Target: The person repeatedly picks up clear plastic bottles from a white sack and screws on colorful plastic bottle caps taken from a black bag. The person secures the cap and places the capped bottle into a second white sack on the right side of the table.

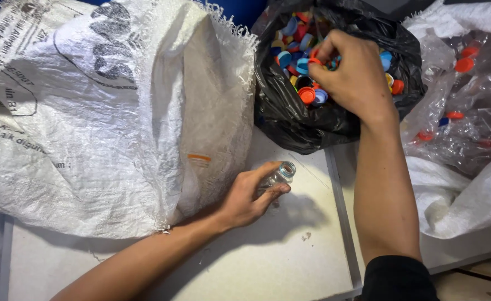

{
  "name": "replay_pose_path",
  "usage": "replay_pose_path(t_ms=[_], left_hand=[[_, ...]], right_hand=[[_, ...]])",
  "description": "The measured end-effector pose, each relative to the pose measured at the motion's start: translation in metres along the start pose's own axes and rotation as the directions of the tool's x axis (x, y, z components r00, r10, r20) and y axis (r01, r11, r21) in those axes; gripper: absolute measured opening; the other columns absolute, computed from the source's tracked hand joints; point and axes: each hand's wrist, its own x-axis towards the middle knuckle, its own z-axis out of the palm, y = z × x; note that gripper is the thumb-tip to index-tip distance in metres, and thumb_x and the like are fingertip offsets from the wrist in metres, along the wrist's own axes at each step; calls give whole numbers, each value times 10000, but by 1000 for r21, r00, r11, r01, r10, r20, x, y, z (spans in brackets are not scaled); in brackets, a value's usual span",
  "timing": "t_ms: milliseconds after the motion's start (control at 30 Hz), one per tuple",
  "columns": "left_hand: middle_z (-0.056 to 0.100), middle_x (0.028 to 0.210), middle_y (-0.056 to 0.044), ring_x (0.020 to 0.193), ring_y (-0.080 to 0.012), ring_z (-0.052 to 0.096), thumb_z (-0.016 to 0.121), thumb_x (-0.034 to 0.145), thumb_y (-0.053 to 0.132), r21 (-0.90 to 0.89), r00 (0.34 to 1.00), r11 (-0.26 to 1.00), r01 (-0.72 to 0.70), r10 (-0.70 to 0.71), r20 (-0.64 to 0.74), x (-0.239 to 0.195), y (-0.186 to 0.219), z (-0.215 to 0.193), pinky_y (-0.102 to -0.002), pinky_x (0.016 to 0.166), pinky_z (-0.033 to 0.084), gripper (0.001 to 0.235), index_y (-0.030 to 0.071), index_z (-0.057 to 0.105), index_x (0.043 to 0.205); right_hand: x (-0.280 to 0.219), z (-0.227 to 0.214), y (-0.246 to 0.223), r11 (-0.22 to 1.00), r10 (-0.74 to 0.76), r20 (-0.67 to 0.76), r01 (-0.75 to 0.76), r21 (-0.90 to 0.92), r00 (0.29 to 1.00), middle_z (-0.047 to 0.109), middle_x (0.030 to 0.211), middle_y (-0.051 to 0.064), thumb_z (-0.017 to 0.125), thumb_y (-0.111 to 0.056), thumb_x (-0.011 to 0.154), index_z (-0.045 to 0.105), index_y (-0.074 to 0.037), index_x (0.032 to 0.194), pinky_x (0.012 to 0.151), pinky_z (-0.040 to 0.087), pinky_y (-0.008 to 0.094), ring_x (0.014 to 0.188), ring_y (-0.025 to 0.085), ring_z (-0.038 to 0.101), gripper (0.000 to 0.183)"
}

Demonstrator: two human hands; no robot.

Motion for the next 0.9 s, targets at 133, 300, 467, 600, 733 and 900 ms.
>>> replay_pose_path(t_ms=[133,300,467,600,733,900], left_hand=[[729,847,-61,667,-99,662,714,984,255,60,999,997,-40,41,-4,0,-2,-1,-280,617,556,421,30,617,1326],[718,879,-51,677,-87,675,693,985,242,-48,1000,999,7,-6,16,-2,-4,2,-260,608,582,417,24,603,1330],[714,876,-51,674,-93,659,701,991,214,-1,1000,1000,-24,24,-16,0,-2,-1,-262,612,563,411,4,607,1331],[705,866,-35,670,-84,655,694,1000,223,-79,999,996,46,-46,1,-1,-2,-1,-260,612,571,394,12,609,1322],[698,858,-25,665,-78,645,691,993,225,-93,999,994,50,-50,-6,0,0,-2,-258,594,553,413,23,595,1340],[675,853,-30,685,-74,634,695,1010,221,-129,999,991,35,-38,-21,0,-7,-1,-263,613,549,398,27,598,1343]], right_hand=[[-23,-15,-8,973,229,16,-229,-10,973,739,925,83,857,-156,836,732,-1,952,721,550,318,800,190,720,231],[-41,-20,-6,993,-83,-95,75,-89,992,724,1044,122,875,-116,888,774,-1,1060,789,553,327,895,233,709,231],[-57,-19,-5,999,50,-212,-53,-10,976,756,1022,63,845,-82,991,807,-58,1101,797,561,282,904,154,736,118],[-71,-24,-44,990,37,0,-36,135,999,785,977,44,860,-81,904,771,-63,1013,738,565,261,809,119,722,142],[-75,-16,-69,975,-47,230,-5,220,972,787,953,25,841,-124,830,736,-66,1074,732,620,253,842,102,770,271],[-77,-18,-70,960,-238,339,167,225,910,792,1048,48,784,-116,846,773,-85,1073,762,618,279,908,172,779,229]])
